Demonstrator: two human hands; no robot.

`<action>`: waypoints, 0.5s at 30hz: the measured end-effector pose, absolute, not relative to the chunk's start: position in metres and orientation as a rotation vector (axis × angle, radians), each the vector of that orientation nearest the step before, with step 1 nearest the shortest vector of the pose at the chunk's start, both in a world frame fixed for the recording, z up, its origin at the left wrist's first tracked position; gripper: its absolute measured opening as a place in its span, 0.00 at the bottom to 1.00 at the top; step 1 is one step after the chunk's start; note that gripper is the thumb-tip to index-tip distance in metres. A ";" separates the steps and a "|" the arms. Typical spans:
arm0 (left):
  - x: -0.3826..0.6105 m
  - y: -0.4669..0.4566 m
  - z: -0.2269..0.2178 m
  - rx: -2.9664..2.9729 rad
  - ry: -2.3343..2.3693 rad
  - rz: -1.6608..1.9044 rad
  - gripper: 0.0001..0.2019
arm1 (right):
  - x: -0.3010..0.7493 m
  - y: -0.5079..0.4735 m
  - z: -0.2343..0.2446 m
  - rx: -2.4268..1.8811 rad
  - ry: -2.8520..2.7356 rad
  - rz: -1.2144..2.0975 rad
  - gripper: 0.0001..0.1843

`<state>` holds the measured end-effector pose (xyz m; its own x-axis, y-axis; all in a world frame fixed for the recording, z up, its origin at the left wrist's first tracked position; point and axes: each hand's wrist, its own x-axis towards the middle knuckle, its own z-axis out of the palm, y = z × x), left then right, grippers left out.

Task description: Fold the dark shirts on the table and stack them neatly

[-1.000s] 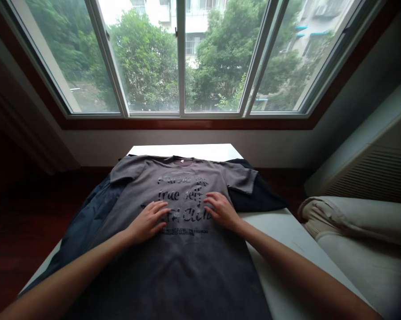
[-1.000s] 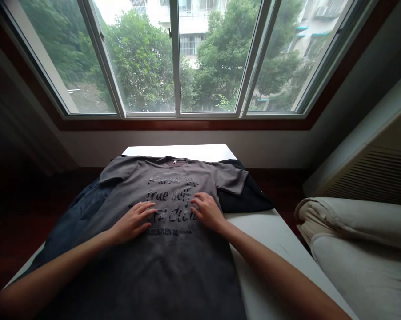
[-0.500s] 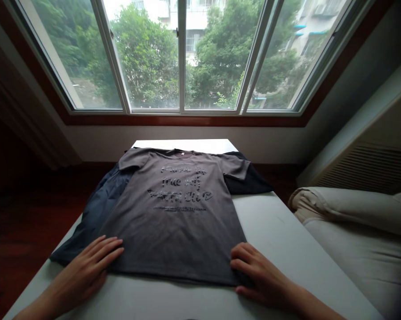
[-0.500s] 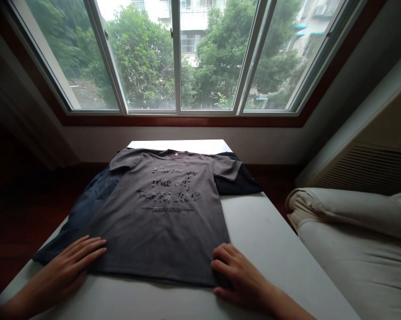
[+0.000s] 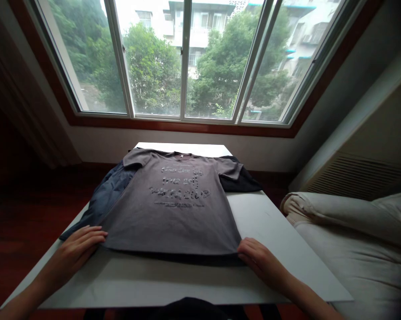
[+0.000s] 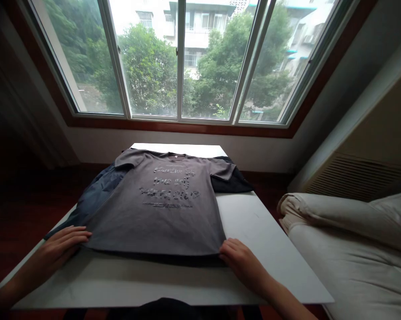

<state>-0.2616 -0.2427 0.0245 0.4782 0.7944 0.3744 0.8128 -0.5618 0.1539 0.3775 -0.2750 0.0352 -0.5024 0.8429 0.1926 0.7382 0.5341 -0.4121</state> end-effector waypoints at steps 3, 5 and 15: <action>-0.258 -0.257 0.039 -2.734 -1.508 -0.549 0.12 | 0.382 -0.279 0.041 -1.341 -2.477 0.514 0.15; -0.249 -0.264 0.051 -2.791 -1.575 -0.513 0.12 | 0.382 -0.280 0.045 -1.337 -2.519 0.596 0.15; -0.205 -0.257 0.111 -2.985 -1.699 0.184 0.12 | 0.373 -0.274 0.068 -1.268 -2.672 0.969 0.20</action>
